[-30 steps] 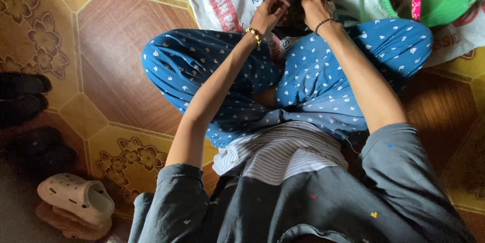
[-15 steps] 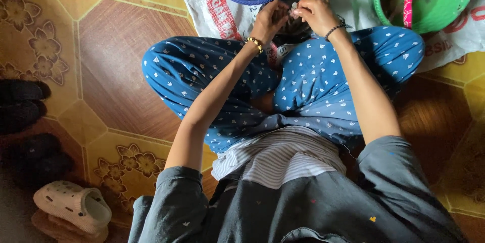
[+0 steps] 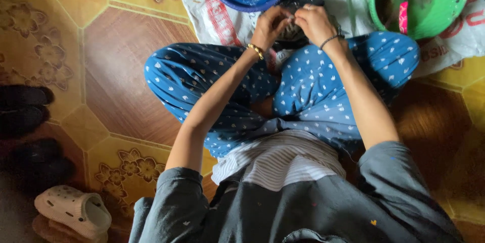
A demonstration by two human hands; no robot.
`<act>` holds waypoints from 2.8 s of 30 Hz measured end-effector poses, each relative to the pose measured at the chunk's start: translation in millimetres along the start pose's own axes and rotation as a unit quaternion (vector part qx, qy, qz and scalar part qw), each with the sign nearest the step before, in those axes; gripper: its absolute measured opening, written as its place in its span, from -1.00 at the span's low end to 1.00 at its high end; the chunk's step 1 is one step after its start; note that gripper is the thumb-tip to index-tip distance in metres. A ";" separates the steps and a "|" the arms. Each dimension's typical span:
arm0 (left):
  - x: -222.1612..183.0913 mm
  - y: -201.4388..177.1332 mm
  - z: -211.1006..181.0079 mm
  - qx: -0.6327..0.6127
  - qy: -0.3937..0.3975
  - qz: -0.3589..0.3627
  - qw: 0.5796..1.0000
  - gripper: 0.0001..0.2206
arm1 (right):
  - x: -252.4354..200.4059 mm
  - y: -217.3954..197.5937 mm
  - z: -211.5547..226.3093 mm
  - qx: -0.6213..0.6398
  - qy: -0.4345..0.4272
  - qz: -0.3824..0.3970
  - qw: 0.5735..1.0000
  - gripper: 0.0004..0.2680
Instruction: Sorting small dried fish by hand and then washing them in a bowl of water.
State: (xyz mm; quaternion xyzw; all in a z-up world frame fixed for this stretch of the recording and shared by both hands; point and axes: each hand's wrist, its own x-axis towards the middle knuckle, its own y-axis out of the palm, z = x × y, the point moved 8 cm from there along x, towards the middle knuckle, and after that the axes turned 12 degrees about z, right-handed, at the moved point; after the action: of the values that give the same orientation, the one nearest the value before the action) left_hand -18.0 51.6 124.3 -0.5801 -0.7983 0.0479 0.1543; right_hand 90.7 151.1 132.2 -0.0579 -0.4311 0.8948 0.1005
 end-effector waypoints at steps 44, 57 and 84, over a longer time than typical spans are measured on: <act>-8.5 21.9 91.8 -0.353 -0.166 -0.076 0.918 -0.96 | 4.8 15.4 -12.0 -0.079 0.054 -0.103 0.990 -0.94; -10.1 34.9 133.5 -0.305 -0.166 -0.040 0.937 -0.89 | 1.7 22.6 -16.1 -0.034 0.118 -0.030 0.992 -0.90; 10.0 9.0 58.1 -0.442 0.001 0.057 0.895 -0.91 | 3.4 41.6 -79.9 0.322 0.132 -0.016 0.938 -0.94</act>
State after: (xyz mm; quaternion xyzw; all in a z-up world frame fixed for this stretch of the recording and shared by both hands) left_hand -30.1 69.9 68.8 -0.6331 -0.7026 -0.3016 -0.1203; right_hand 97.1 187.3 49.9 -0.1329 -0.1042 0.9683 0.1840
